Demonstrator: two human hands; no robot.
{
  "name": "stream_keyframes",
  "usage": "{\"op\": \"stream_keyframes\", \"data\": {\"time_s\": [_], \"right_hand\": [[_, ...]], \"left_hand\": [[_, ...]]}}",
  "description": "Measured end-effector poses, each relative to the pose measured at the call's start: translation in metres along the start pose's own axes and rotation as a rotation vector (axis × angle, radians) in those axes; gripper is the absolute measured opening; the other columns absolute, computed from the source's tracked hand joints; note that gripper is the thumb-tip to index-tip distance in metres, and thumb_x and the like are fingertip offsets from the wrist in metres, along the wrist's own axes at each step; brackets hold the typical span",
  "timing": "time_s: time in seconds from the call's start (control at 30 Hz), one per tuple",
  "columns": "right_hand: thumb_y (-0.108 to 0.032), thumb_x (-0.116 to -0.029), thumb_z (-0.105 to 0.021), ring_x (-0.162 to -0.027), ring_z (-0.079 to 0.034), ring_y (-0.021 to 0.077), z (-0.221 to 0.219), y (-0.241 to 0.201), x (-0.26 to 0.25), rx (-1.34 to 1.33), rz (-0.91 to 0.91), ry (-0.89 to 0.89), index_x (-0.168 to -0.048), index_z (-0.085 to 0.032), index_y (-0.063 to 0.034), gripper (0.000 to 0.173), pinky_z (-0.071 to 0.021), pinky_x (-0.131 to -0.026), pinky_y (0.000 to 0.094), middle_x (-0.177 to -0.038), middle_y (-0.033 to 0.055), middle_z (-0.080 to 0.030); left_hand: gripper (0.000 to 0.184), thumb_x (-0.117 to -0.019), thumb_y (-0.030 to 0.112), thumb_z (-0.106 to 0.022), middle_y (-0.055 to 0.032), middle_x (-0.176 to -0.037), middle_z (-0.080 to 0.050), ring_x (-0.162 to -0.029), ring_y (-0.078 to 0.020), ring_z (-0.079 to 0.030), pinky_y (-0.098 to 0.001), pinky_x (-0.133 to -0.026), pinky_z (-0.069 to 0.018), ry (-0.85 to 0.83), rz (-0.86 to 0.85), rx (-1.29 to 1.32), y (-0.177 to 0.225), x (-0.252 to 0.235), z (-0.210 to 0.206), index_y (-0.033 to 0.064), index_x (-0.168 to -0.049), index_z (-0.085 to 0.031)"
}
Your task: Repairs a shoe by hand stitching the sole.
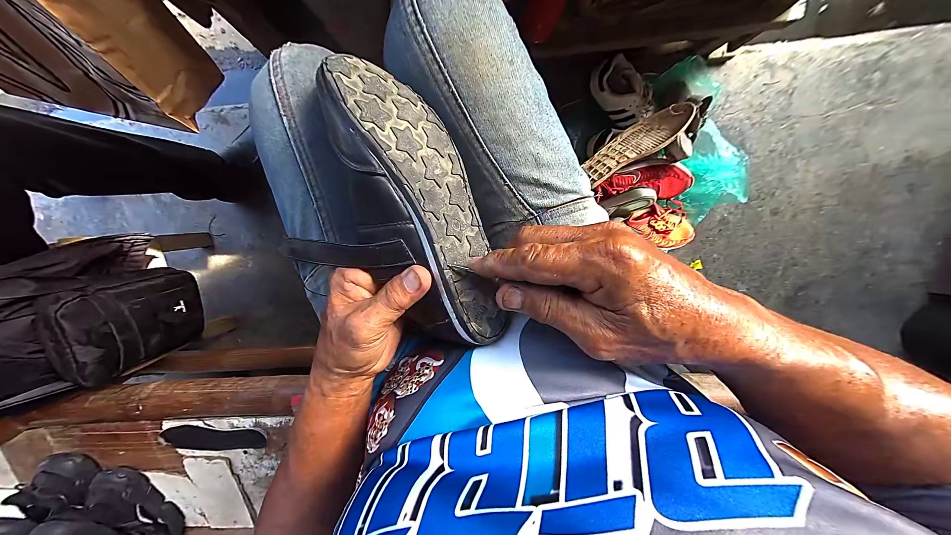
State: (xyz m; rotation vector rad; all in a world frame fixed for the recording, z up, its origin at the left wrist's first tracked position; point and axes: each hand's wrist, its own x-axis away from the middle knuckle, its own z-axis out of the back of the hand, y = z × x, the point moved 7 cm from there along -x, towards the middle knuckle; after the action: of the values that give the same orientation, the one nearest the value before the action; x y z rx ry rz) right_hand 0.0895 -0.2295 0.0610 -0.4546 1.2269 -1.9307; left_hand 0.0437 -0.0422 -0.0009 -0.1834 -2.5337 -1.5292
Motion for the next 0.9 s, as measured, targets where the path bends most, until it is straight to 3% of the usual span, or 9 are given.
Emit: {"op": "stream_keyframes", "data": {"time_s": [0.1,0.23,0.37,0.43,0.5,0.57,0.67,0.9], "right_hand": [[-0.015,-0.1018,-0.054,-0.087,-0.064,0.0021,0.005,0.001,0.003,0.023,-0.030,-0.044,-0.118,-0.075,-0.0047,0.029,-0.0531,-0.074,0.0169,-0.096,-0.0006,-0.070],[-0.010,-0.0998,-0.055,-0.087,-0.065,0.0029,0.017,0.011,0.002,-0.022,0.003,-0.107,-0.112,-0.076,-0.0017,0.025,-0.0543,-0.076,0.0174,-0.094,0.0014,-0.072],[-0.008,-0.0997,-0.054,-0.089,-0.066,0.0017,0.027,0.020,-0.002,-0.071,0.039,-0.206,-0.113,-0.074,0.0009,0.026,-0.0548,-0.079,0.0167,-0.097,0.0034,-0.073],[-0.007,-0.0991,-0.053,-0.087,-0.066,0.0011,0.029,0.023,-0.003,-0.059,0.032,-0.219,-0.113,-0.074,0.0005,0.026,-0.0545,-0.077,0.0163,-0.096,0.0029,-0.073],[-0.007,-0.0981,-0.053,-0.087,-0.066,0.0018,0.028,0.024,-0.005,-0.052,0.044,-0.221,-0.112,-0.075,0.0012,0.026,-0.0551,-0.077,0.0169,-0.095,0.0037,-0.073],[-0.006,-0.0971,-0.053,-0.083,-0.064,0.0017,0.026,0.024,-0.007,-0.041,0.063,-0.221,-0.109,-0.075,0.0013,0.026,-0.0536,-0.073,0.0171,-0.092,0.0031,-0.072],[-0.007,-0.0963,-0.053,-0.083,-0.065,0.0021,0.026,0.022,-0.010,0.012,0.072,-0.227,-0.107,-0.076,0.0000,0.026,-0.0535,-0.073,0.0176,-0.091,0.0024,-0.072],[-0.006,-0.0948,-0.053,-0.077,-0.064,0.0035,0.017,0.026,-0.020,0.052,0.106,-0.256,-0.104,-0.076,-0.0014,0.025,-0.0522,-0.067,0.0205,-0.087,0.0020,-0.071]], "left_hand": [[0.027,-0.0915,0.014,-0.077,-0.0008,-0.110,-0.075,-0.102,-0.0112,-0.071,-0.0328,-0.092,-0.0599,-0.071,-0.035,-0.091,0.003,0.000,0.000,0.0132,-0.117,-0.070],[0.033,-0.0895,0.018,-0.076,0.0053,-0.114,-0.073,-0.104,-0.0070,-0.069,-0.0269,-0.091,-0.0591,-0.330,-0.004,-0.165,0.009,-0.002,0.004,0.0181,-0.122,-0.069],[0.028,-0.0931,0.010,-0.068,0.0062,-0.111,-0.073,-0.101,-0.0046,-0.070,-0.0234,-0.087,-0.0600,-0.526,0.010,-0.266,0.015,-0.011,0.005,0.0154,-0.120,-0.070],[0.026,-0.0938,0.000,-0.062,0.0071,-0.108,-0.073,-0.101,-0.0027,-0.068,-0.0227,-0.088,-0.0587,-0.513,-0.023,-0.371,0.018,-0.017,0.003,0.0138,-0.114,-0.072],[0.034,-0.0898,-0.004,-0.064,0.0087,-0.111,-0.072,-0.105,-0.0016,-0.067,-0.0222,-0.093,-0.0576,-0.458,-0.038,-0.440,0.016,-0.022,-0.005,0.0133,-0.118,-0.069],[0.042,-0.0870,-0.002,-0.071,0.0131,-0.116,-0.070,-0.110,0.0010,-0.065,-0.0209,-0.098,-0.0558,-0.439,-0.090,-0.469,0.013,-0.026,-0.012,0.0151,-0.124,-0.063],[0.041,-0.0843,-0.002,-0.073,0.0159,-0.113,-0.070,-0.108,0.0046,-0.065,-0.0177,-0.097,-0.0552,-0.392,-0.179,-0.504,0.014,-0.031,-0.019,0.0142,-0.121,-0.064],[0.036,-0.0819,0.002,-0.075,0.0132,-0.107,-0.071,-0.105,0.0079,-0.064,-0.0135,-0.096,-0.0534,-0.383,-0.220,-0.601,0.015,-0.037,-0.025,0.0085,-0.115,-0.065]]}}
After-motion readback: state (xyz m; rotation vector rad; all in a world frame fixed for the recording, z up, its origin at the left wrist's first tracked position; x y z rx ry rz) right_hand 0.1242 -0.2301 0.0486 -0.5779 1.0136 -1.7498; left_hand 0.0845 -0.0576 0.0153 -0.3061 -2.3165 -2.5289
